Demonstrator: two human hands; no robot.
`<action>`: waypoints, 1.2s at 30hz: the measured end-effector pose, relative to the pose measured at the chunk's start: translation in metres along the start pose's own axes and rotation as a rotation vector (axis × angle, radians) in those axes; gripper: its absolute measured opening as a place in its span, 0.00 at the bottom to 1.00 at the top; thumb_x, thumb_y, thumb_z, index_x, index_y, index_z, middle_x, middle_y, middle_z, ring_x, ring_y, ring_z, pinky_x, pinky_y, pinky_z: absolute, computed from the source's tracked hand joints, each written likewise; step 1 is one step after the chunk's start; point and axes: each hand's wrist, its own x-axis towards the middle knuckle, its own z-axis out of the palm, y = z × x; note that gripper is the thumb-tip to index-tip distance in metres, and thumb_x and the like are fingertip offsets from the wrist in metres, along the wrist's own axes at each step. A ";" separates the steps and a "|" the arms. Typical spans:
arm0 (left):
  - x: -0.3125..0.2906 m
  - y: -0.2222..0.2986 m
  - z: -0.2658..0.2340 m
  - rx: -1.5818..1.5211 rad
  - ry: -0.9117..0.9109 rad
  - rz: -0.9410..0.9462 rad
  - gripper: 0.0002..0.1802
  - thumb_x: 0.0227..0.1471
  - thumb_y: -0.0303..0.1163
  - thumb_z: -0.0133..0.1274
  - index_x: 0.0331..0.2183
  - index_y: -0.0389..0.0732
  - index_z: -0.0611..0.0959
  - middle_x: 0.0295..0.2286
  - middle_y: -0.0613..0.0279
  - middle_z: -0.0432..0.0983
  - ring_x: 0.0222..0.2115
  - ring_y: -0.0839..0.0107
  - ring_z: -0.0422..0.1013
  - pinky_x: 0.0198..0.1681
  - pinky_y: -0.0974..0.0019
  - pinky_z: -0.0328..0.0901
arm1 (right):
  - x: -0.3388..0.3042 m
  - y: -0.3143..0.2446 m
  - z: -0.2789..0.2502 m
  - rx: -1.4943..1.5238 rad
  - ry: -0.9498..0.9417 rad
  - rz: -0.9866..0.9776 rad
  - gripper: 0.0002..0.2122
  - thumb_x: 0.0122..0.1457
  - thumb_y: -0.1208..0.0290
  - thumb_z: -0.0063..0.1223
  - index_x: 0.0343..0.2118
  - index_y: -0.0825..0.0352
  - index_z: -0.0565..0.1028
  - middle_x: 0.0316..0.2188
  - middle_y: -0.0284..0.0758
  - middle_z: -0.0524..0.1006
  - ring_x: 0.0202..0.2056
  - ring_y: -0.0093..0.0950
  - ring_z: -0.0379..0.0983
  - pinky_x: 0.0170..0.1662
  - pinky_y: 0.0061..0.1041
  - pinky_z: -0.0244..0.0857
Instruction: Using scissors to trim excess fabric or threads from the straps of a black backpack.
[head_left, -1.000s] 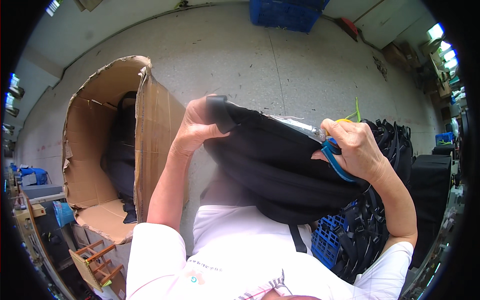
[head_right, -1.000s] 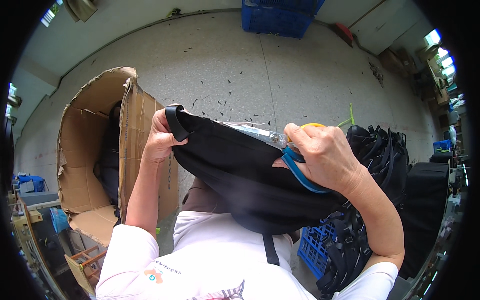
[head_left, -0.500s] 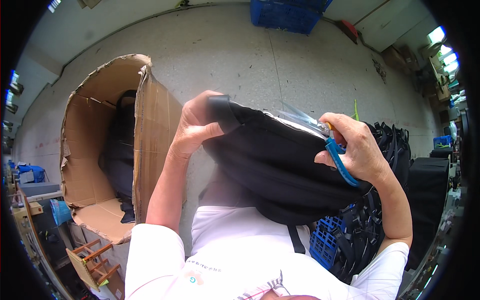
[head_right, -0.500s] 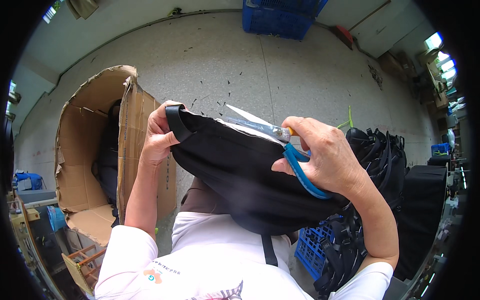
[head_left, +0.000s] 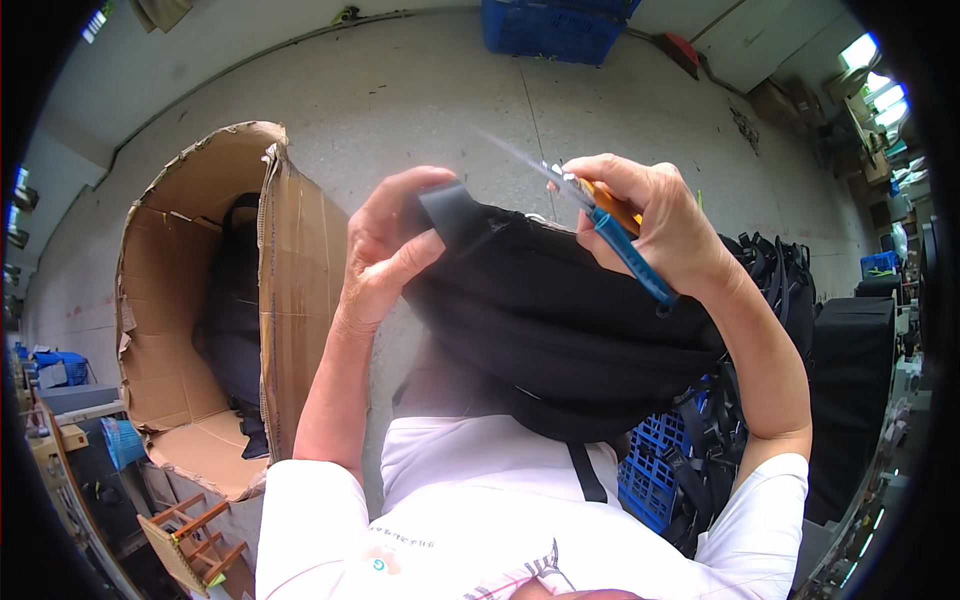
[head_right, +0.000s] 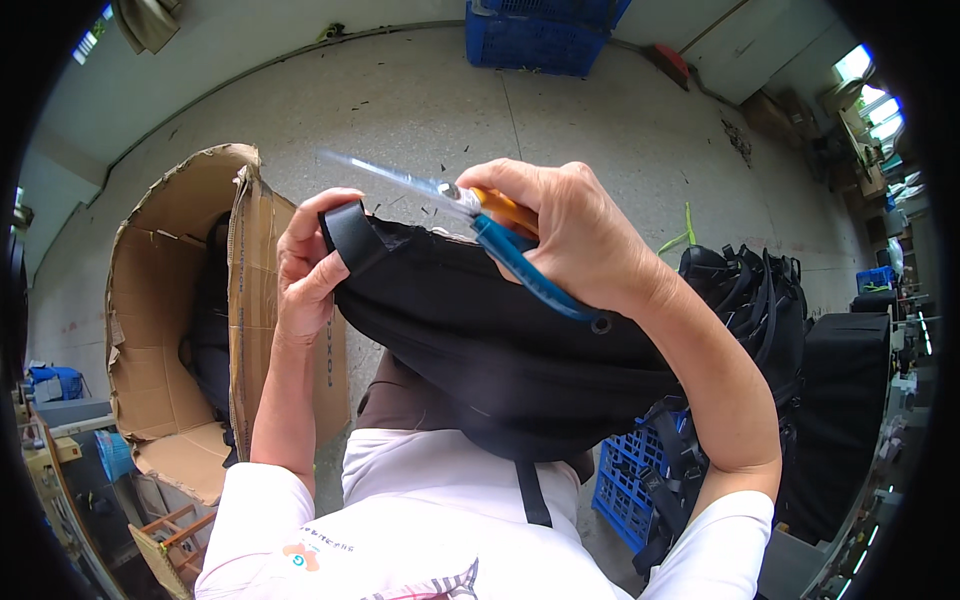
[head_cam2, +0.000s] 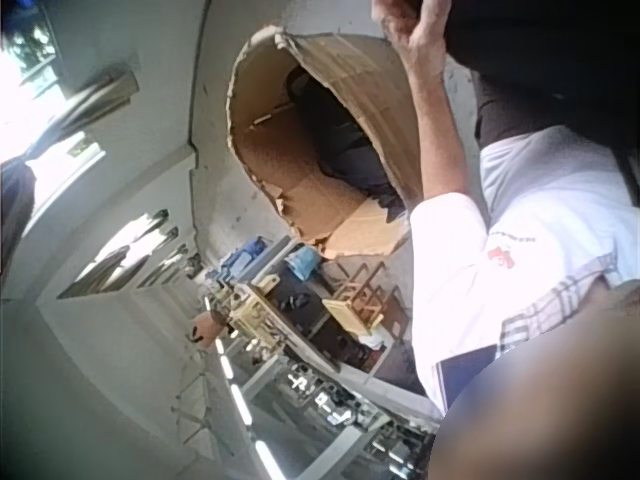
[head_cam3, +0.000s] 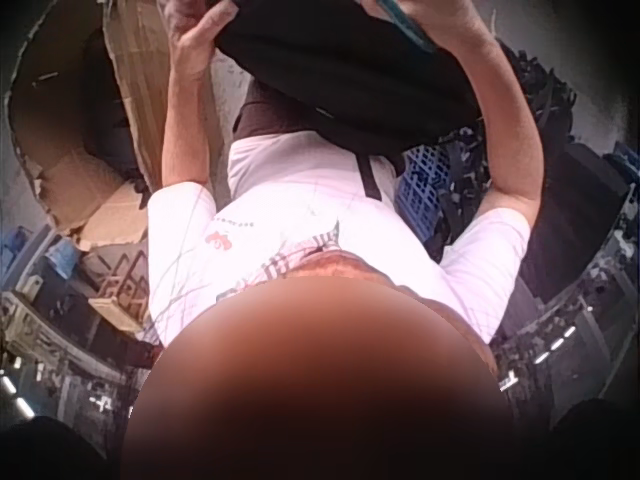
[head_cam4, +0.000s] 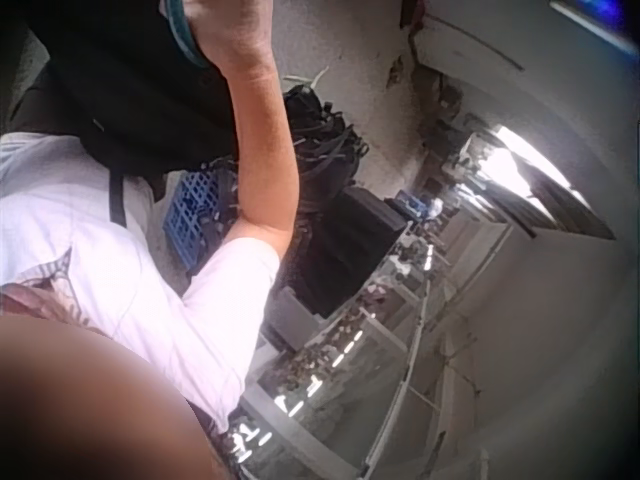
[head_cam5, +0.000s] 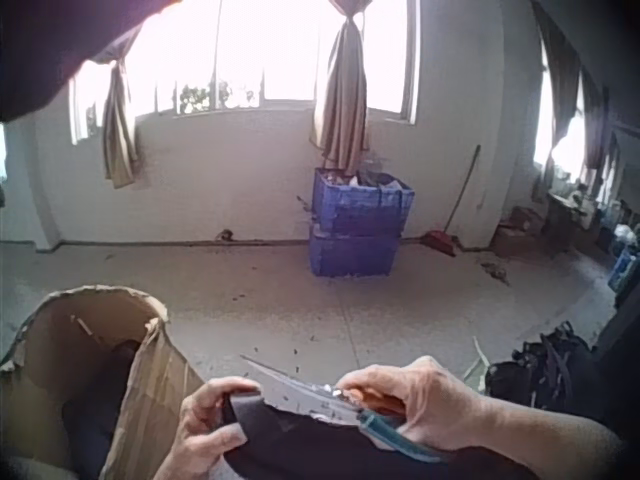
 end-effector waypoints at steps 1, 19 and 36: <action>0.000 0.001 0.001 -0.016 0.041 0.057 0.18 0.42 0.22 0.57 0.39 0.35 0.75 0.34 0.63 0.71 0.36 0.77 0.66 0.41 0.75 0.61 | 0.003 0.002 -0.001 0.158 -0.017 0.058 0.16 0.42 0.82 0.54 0.38 0.69 0.72 0.17 0.27 0.69 0.19 0.15 0.65 0.26 0.13 0.62; -0.016 -0.004 0.011 0.291 0.188 0.260 0.25 0.34 0.07 0.51 0.39 0.36 0.74 0.36 0.61 0.69 0.37 0.77 0.66 0.40 0.76 0.62 | 0.019 0.003 -0.009 -0.276 0.281 -0.090 0.15 0.45 0.76 0.60 0.38 0.66 0.73 0.16 0.31 0.70 0.18 0.19 0.67 0.24 0.16 0.63; -0.020 -0.007 -0.005 0.217 0.061 0.307 0.24 0.28 0.09 0.47 0.35 0.36 0.73 0.33 0.60 0.68 0.35 0.73 0.64 0.41 0.74 0.57 | -0.043 -0.002 -0.047 -0.490 -0.346 0.325 0.36 0.31 0.33 0.57 0.35 0.64 0.74 0.22 0.37 0.69 0.27 0.30 0.69 0.30 0.28 0.64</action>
